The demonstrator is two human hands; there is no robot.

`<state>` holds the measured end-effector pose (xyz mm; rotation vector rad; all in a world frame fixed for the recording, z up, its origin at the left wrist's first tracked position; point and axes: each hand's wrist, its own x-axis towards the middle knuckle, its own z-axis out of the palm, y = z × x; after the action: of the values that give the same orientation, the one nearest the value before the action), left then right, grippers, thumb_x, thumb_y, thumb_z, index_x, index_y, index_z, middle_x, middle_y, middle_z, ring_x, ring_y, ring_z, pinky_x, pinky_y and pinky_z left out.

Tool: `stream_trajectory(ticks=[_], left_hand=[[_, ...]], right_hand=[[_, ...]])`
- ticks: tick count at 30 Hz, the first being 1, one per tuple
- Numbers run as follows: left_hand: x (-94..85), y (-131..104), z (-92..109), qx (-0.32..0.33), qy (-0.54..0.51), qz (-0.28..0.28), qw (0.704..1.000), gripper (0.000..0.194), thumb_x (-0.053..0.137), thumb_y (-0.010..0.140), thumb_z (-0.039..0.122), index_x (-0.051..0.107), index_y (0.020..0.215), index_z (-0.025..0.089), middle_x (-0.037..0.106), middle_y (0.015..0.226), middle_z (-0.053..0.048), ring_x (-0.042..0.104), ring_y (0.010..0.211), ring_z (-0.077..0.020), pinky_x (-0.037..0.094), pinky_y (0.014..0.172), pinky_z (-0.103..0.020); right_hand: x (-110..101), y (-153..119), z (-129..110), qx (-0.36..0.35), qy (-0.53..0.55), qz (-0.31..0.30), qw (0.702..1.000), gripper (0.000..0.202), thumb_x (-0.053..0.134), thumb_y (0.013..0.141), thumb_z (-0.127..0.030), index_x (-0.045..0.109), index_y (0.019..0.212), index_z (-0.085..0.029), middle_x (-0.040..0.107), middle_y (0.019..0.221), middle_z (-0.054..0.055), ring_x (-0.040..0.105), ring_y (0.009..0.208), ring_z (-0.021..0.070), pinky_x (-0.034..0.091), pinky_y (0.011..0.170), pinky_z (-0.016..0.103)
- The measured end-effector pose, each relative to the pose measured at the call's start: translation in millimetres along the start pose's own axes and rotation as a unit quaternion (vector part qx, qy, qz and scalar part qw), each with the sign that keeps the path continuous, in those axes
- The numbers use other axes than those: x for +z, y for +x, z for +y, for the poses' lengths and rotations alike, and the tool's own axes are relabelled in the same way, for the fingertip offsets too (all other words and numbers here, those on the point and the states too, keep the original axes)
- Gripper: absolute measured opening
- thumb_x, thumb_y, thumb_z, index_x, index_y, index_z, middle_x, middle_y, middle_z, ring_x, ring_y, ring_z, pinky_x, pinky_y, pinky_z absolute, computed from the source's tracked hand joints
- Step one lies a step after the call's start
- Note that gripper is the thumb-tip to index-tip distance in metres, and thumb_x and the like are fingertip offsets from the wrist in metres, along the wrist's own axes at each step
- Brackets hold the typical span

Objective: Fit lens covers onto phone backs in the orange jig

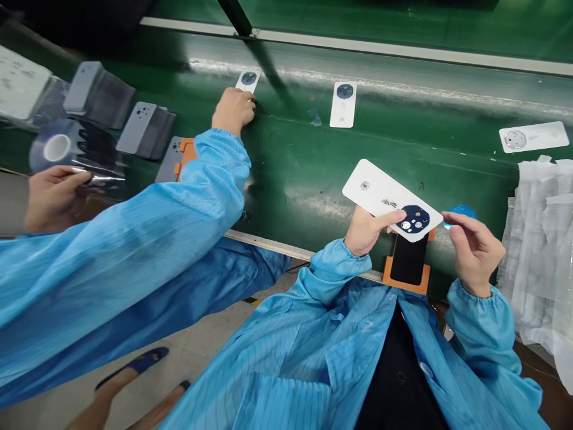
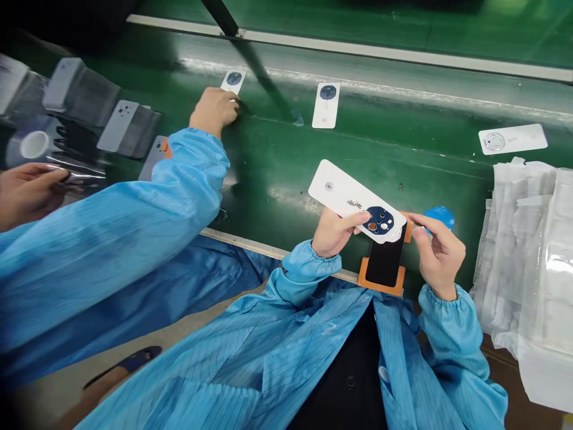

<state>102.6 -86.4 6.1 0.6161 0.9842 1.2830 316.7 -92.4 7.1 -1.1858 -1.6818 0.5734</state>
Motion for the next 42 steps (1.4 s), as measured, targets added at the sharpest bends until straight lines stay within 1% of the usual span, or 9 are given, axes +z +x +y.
stream_trajectory(ticks=[3,5,8,12,16,19,29,36,42], left_hand=[[7.4,-5,-8,0.074,0.019,0.071,0.995,0.038,0.095,0.061,0.039,0.074,0.089,0.023,0.076,0.092,-0.001,0.073,0.088,-0.0222,0.062,0.08,-0.039],[13.0,-8,-8,0.106,0.033,0.106,0.988,0.034,0.095,0.06,0.036,0.074,0.083,0.022,0.077,0.089,-0.001,0.074,0.086,-0.0218,0.063,0.083,-0.039],[21.9,-11,-6,0.105,0.051,0.098,0.988,0.032,0.095,0.062,0.038,0.074,0.075,0.017,0.077,0.08,-0.003,0.074,0.078,-0.0213,0.063,0.079,-0.038],[27.2,-14,-14,0.142,0.077,0.098,0.982,0.04,0.086,0.075,0.053,0.077,0.084,0.015,0.079,0.087,-0.006,0.076,0.084,-0.0219,0.063,0.084,-0.035],[21.8,-20,-31,0.228,0.15,0.011,0.962,0.044,0.063,0.096,0.056,0.079,0.108,0.018,0.079,0.109,-0.009,0.075,0.103,-0.0237,0.06,0.096,-0.035],[17.8,-22,-38,0.264,0.168,-0.033,0.949,0.045,0.055,0.101,0.053,0.076,0.12,0.017,0.076,0.121,-0.011,0.073,0.111,-0.0246,0.059,0.099,-0.035],[16.7,-18,-40,0.288,0.2,-0.044,0.936,0.043,0.051,0.104,0.047,0.072,0.125,0.016,0.075,0.121,-0.01,0.072,0.112,-0.0231,0.058,0.101,-0.034],[20.7,-18,-37,0.314,0.198,-0.074,0.926,0.041,0.049,0.106,0.045,0.07,0.129,0.018,0.072,0.126,-0.011,0.071,0.113,-0.0226,0.058,0.099,-0.035],[26.9,-22,-32,0.353,0.23,-0.092,0.902,0.043,0.044,0.108,0.042,0.064,0.138,0.019,0.065,0.137,-0.015,0.063,0.128,-0.0255,0.053,0.107,-0.04]], right_hand=[[4,3,-20,-0.055,-0.04,0.056,0.996,0.025,0.064,0.095,-0.028,0.075,0.118,-0.027,0.076,0.11,0.008,0.074,0.103,0.0322,0.06,0.091,0.052],[9,3,-29,-0.097,-0.072,0.059,0.991,0.024,0.065,0.094,-0.025,0.074,0.116,-0.027,0.076,0.106,0.008,0.074,0.099,0.0321,0.061,0.087,0.051],[19,3,-37,-0.143,-0.112,0.04,0.982,0.019,0.068,0.091,-0.021,0.073,0.11,-0.025,0.076,0.097,0.006,0.074,0.089,0.0273,0.061,0.08,0.044],[31,5,-39,-0.15,-0.165,0.032,0.974,0.012,0.074,0.089,-0.02,0.069,0.1,-0.022,0.075,0.093,0.006,0.073,0.088,0.0236,0.061,0.079,0.038],[32,9,-38,-0.121,-0.167,0.041,0.978,0.008,0.075,0.09,-0.023,0.068,0.095,-0.022,0.075,0.099,0.008,0.074,0.095,0.0245,0.062,0.084,0.04],[31,10,-39,-0.109,-0.151,0.041,0.982,0.005,0.072,0.092,-0.021,0.07,0.096,-0.022,0.076,0.101,0.008,0.074,0.099,0.0242,0.062,0.086,0.04],[29,12,-42,-0.101,-0.117,0.048,0.987,0.009,0.072,0.09,-0.013,0.071,0.095,-0.021,0.076,0.099,0.008,0.075,0.097,0.0236,0.062,0.085,0.038],[30,13,-40,-0.098,-0.131,0.052,0.985,0.007,0.068,0.092,-0.016,0.071,0.093,-0.022,0.076,0.099,0.007,0.075,0.095,0.0232,0.062,0.083,0.039],[36,13,-35,-0.108,-0.145,0.085,0.98,0.01,0.065,0.09,-0.013,0.068,0.092,-0.022,0.076,0.096,0.006,0.074,0.094,0.0214,0.06,0.08,0.035]])
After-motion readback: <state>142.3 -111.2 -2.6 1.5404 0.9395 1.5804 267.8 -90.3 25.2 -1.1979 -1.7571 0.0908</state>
